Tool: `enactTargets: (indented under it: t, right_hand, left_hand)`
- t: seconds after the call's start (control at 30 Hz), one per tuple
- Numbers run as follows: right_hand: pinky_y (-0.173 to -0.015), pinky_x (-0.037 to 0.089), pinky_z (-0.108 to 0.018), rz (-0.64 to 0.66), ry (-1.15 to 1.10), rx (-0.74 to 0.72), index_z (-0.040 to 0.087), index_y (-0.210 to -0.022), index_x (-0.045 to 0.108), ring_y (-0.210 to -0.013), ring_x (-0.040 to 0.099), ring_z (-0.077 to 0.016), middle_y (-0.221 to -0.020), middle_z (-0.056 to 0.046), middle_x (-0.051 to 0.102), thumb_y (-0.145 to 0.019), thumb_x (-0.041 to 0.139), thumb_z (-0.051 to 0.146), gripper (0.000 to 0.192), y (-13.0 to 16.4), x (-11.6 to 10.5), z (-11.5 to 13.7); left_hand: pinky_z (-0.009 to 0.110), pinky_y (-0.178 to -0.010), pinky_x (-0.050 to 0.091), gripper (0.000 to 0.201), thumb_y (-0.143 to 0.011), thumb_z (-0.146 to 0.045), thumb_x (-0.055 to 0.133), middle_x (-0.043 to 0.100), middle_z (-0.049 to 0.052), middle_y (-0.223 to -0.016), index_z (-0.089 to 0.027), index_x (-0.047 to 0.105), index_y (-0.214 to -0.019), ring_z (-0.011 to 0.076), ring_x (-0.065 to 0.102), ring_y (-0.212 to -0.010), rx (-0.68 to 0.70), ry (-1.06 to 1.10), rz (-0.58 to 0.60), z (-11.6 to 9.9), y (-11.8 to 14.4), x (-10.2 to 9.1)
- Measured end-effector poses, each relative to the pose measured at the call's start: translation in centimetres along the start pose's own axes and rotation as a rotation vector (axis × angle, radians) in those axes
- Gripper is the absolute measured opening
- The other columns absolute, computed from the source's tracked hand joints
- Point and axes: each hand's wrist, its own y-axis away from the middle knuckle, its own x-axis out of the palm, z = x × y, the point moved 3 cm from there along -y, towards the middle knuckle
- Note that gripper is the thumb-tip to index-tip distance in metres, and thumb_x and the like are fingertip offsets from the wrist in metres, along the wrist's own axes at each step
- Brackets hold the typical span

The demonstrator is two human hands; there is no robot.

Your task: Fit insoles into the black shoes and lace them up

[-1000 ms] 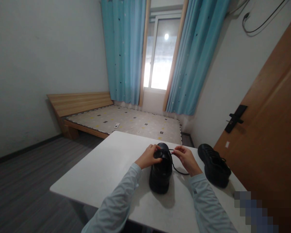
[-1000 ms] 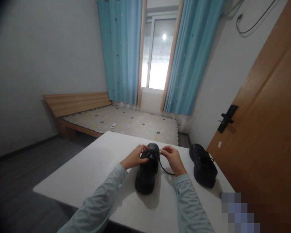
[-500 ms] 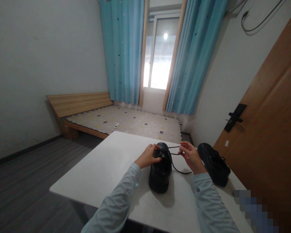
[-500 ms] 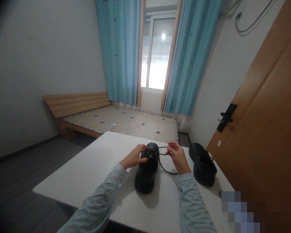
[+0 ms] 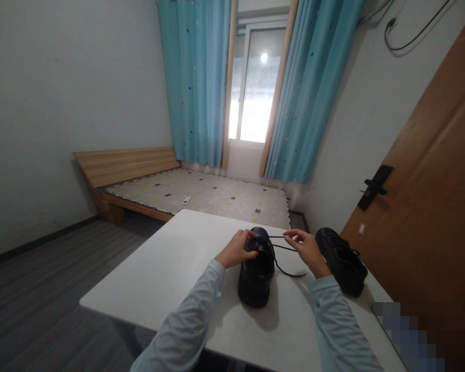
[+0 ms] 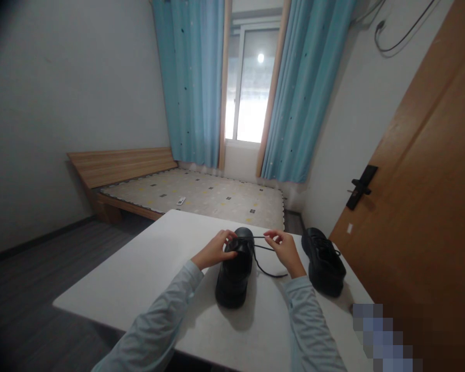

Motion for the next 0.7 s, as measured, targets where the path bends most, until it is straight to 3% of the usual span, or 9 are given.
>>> enactTargets:
  t: [0.3,0.43,0.7]
  right_hand:
    - [-0.066,0.040,-0.030,0.169,0.333,-0.023,0.024,-0.073,0.071,-0.074,0.058,-0.0210,-0.077,-0.004,0.067,-0.069,0.063,0.041,0.019,0.4,0.8,-1.0]
    - [-0.065,0.039,-0.029,0.214,0.372,-0.030,0.022,-0.066,0.068,-0.072,0.058,-0.0203,-0.075,-0.005,0.066,-0.071,0.061,0.040,0.021,0.5,1.0,-1.3]
    - [-0.060,0.039,-0.028,0.163,0.344,-0.045,0.020,-0.058,0.061,-0.061,0.055,-0.0179,-0.064,-0.003,0.062,-0.063,0.063,0.036,0.016,0.3,0.9,-1.8]
  left_hand:
    - [0.037,-0.087,0.044,0.042,-0.062,-0.021,0.067,0.051,0.005,-0.098,-0.018,0.052,-0.101,0.0202,0.051,-0.092,-0.011,0.000,-0.002,-0.4,0.0,-0.2]
    - [0.036,-0.088,0.044,0.042,-0.062,-0.021,0.067,0.051,0.006,-0.098,-0.017,0.052,-0.102,0.0205,0.051,-0.093,-0.014,-0.005,0.003,-0.5,0.0,-0.2]
    - [0.036,-0.087,0.044,0.042,-0.062,-0.021,0.067,0.051,0.006,-0.098,-0.018,0.052,-0.101,0.0201,0.052,-0.091,-0.003,-0.013,-0.007,-0.3,0.0,-0.1]
